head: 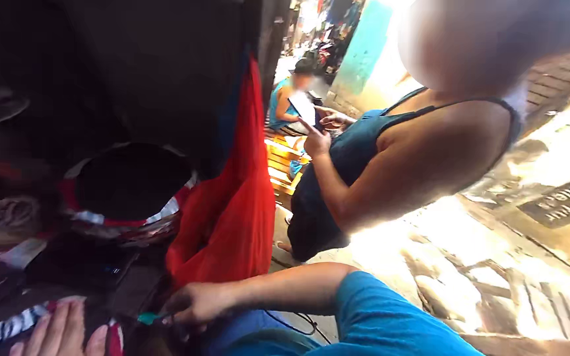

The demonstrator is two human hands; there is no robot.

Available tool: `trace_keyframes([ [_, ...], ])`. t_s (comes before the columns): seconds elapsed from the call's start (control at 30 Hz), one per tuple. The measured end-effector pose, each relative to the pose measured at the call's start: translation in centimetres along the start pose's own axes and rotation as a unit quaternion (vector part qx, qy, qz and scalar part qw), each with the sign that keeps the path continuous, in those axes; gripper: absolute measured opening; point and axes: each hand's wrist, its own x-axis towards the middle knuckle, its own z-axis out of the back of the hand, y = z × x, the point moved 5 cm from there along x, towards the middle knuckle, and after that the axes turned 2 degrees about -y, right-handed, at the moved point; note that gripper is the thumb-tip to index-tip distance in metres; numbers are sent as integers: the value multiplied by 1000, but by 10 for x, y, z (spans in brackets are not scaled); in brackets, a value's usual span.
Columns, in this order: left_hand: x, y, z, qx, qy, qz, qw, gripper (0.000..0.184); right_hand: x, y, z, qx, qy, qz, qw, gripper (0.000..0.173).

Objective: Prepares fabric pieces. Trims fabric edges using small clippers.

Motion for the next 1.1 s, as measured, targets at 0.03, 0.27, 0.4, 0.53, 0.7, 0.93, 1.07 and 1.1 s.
trace_keyframes([
  [0.03, -1, -2, -2, -7, -16, -10, 1000, 65, -4, 0, 1, 5, 3, -11, 1000, 30],
  [0.27, -2, -3, -6, 25, -60, 36, 997, 62, 0, -5, 1, 40, 47, -2, 998, 31],
  [0.4, 0, -4, -5, 20, -44, 47, 998, 59, 2, -6, 1, 46, 60, 1, 997, 30],
  [0.53, 0, -2, -8, 31, -46, 40, 998, 59, 4, -8, 1, 47, 71, -1, 996, 31],
  [0.7, 1, -2, -9, 38, -46, 36, 998, 59, 5, -4, 2, 31, 56, -1, 998, 29],
  [0.93, 5, -14, 4, 44, 20, 66, 997, 59, 7, 3, 4, 32, 34, 12, 999, 27],
  [1.07, 2, -2, -11, 43, -49, 36, 997, 60, 9, 4, 6, 29, 27, 18, 999, 26],
  [1.1, 3, -3, -9, 45, -45, 39, 997, 60, 9, 4, 6, 26, 26, 18, 999, 25],
])
